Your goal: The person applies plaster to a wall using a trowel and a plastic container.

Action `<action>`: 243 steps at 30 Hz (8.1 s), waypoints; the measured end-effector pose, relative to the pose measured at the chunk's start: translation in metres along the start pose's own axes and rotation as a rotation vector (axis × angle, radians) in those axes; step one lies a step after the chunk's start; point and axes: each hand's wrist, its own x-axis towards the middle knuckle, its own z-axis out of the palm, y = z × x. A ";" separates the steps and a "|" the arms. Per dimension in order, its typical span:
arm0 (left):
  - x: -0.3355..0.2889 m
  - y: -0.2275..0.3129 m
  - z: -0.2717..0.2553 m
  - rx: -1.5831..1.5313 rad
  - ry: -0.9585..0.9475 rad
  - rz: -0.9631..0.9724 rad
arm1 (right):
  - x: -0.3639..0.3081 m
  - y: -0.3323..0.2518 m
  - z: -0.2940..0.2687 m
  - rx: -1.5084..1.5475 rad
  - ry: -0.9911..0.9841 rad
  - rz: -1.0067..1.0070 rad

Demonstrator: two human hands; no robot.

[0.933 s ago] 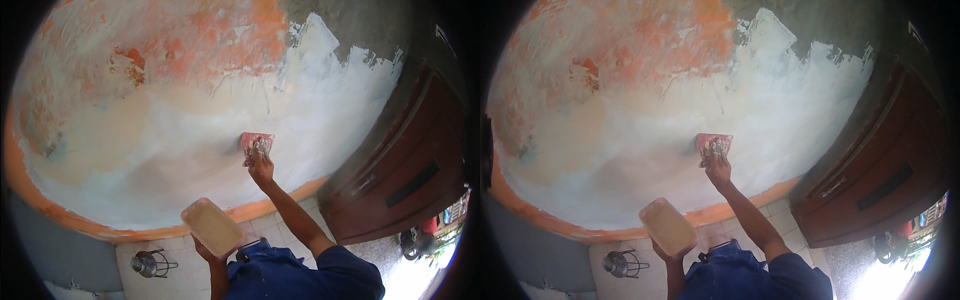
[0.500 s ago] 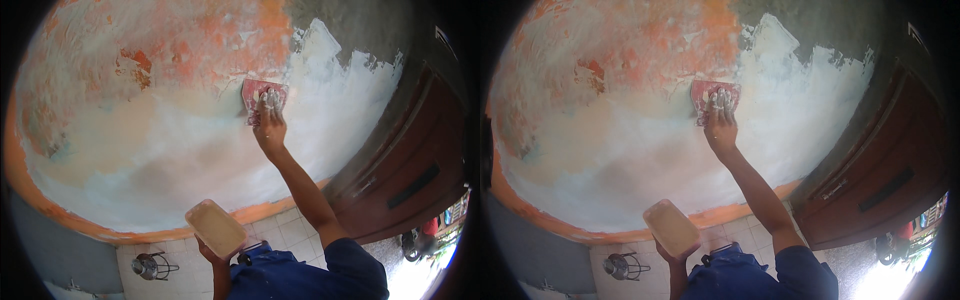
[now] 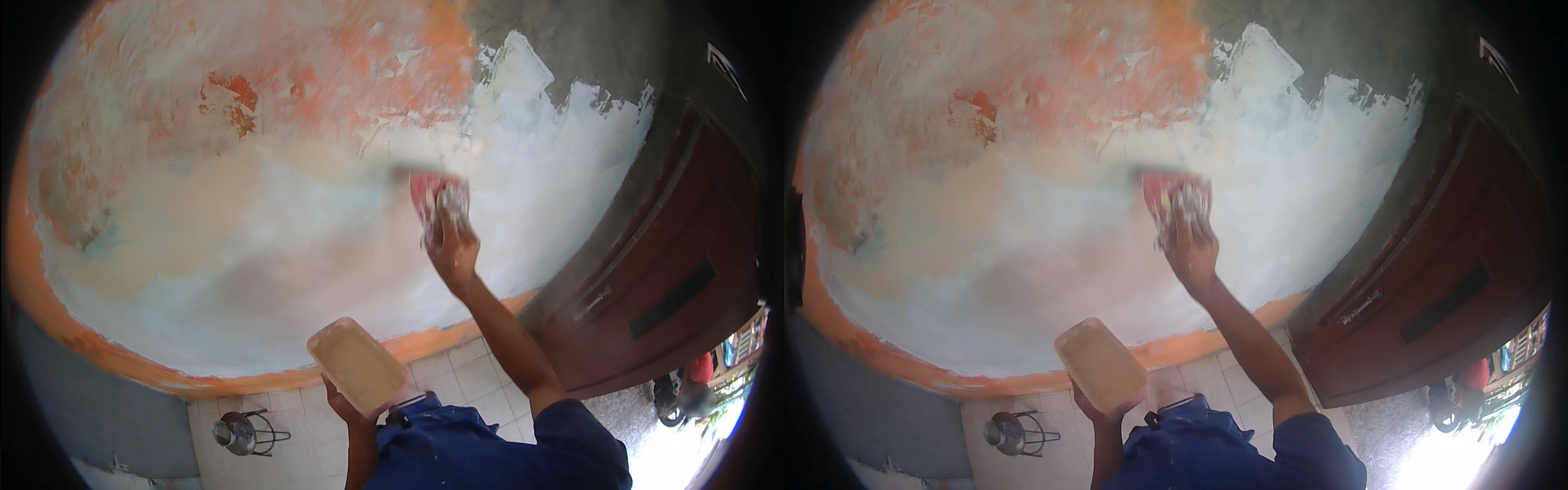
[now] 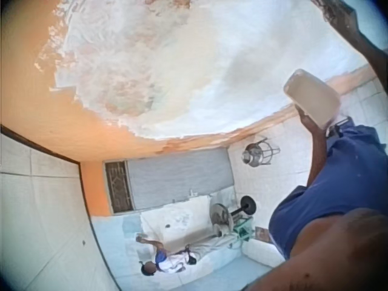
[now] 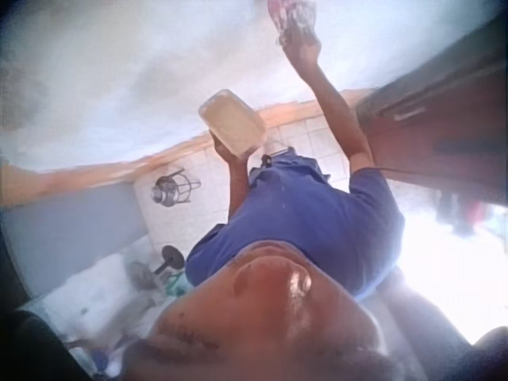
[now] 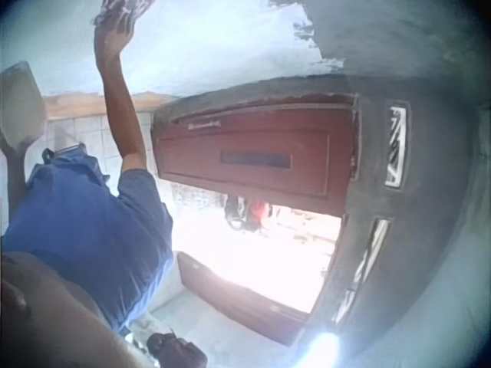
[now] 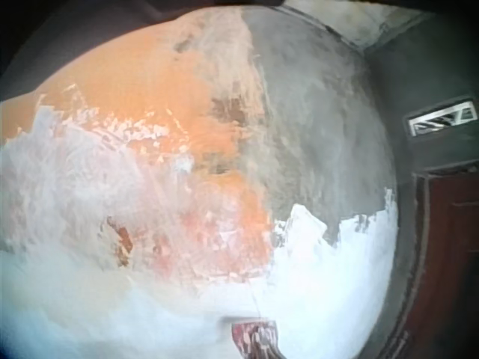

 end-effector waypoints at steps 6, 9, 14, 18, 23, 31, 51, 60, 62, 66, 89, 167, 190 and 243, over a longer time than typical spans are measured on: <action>-0.003 0.007 -0.019 0.020 -0.088 -0.119 | 0.076 -0.024 0.039 -0.081 0.043 -0.049; 0.002 0.009 -0.032 0.161 -0.097 -0.044 | 0.046 -0.027 0.060 -0.157 -0.034 -0.158; 0.004 0.018 0.003 -0.042 0.036 -0.074 | -0.054 -0.019 0.054 -0.134 -0.343 -0.174; 0.004 0.014 -0.005 0.140 0.097 0.023 | -0.060 -0.016 0.025 0.078 -0.397 -0.032; -0.001 0.021 0.009 -0.106 0.146 -0.198 | 0.029 0.026 -0.014 -0.061 0.043 -0.117; -0.001 0.017 0.021 -0.014 0.158 -0.125 | 0.006 0.066 0.028 -0.221 -0.147 -0.162; 0.000 -0.002 0.010 -0.224 0.120 -0.195 | 0.054 0.038 0.027 -0.243 -0.025 -0.226; -0.002 0.000 -0.001 -0.065 0.038 -0.024 | -0.060 0.033 -0.008 0.074 -0.428 0.011; -0.001 -0.003 -0.005 -0.107 0.035 -0.056 | -0.025 0.029 -0.033 0.016 -0.257 -0.037; -0.003 -0.002 0.008 -0.102 0.097 -0.091 | 0.099 0.030 -0.061 -0.118 0.118 -0.047; 0.033 -0.017 -0.004 -0.183 0.030 -0.238 | 0.194 0.023 -0.113 -0.088 0.048 -0.081; -0.005 -0.032 0.015 -0.084 0.027 -0.237 | 0.115 0.088 -0.110 -0.111 -0.122 0.009; -0.001 -0.037 -0.028 -0.009 -0.001 -0.111 | 0.147 0.055 -0.079 -0.088 0.077 -0.193; -0.004 -0.010 0.023 -0.041 0.232 -0.155 | -0.003 0.060 0.015 -0.165 -0.280 -0.020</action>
